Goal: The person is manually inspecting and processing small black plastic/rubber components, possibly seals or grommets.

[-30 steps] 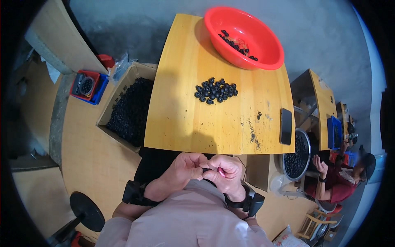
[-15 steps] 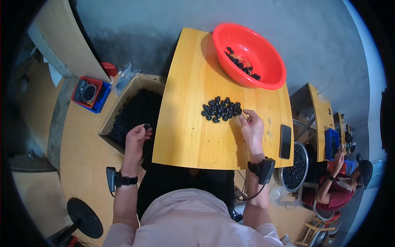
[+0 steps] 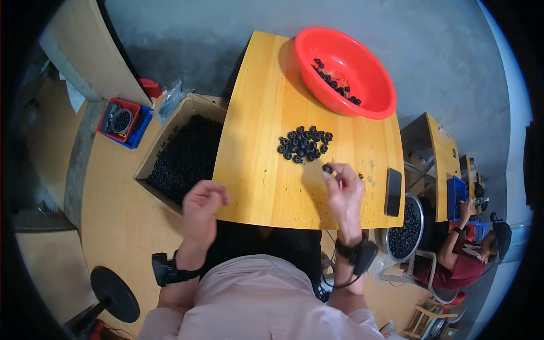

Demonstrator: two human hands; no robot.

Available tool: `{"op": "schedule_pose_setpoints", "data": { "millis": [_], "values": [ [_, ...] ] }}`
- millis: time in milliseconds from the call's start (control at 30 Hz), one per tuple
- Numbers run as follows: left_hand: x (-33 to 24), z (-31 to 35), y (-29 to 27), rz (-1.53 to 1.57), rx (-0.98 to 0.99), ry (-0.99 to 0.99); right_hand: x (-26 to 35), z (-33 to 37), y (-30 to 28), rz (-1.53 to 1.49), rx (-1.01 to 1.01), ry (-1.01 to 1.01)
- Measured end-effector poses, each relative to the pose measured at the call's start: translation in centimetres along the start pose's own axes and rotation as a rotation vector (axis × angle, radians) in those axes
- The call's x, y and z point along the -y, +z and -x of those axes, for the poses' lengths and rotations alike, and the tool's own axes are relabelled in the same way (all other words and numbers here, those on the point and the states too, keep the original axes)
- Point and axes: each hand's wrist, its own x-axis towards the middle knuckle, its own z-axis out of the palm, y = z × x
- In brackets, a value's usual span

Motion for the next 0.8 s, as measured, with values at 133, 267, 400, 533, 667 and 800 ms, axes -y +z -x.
{"op": "schedule_pose_setpoints", "data": {
  "millis": [133, 267, 400, 533, 667, 800],
  "values": [
    [1.7, 1.3, 5.5, -0.041, 0.248, -0.177, 2.7, 5.0, 0.6, 0.029, -0.051, -0.478],
    [2.7, 2.4, 7.3, 0.059, 0.353, -0.143, 3.4, 7.8, 0.5, 0.05, -0.023, -0.59],
    [3.3, 3.5, 7.1, 0.09, 0.341, -0.175, 3.2, 8.8, -0.3, -0.018, 0.046, -0.58],
    [2.9, 4.0, 7.2, 0.176, 0.417, -0.222, 2.7, 9.2, -0.8, -0.304, 0.163, -0.465],
    [2.9, 4.5, 7.5, 0.226, 0.435, -0.282, 2.0, 10.0, -0.7, -0.396, 0.149, -0.45],
    [2.6, 4.8, 8.4, 0.309, 0.402, -0.345, 1.9, 10.6, -0.5, -0.429, 0.109, -0.447]
  ]
}}
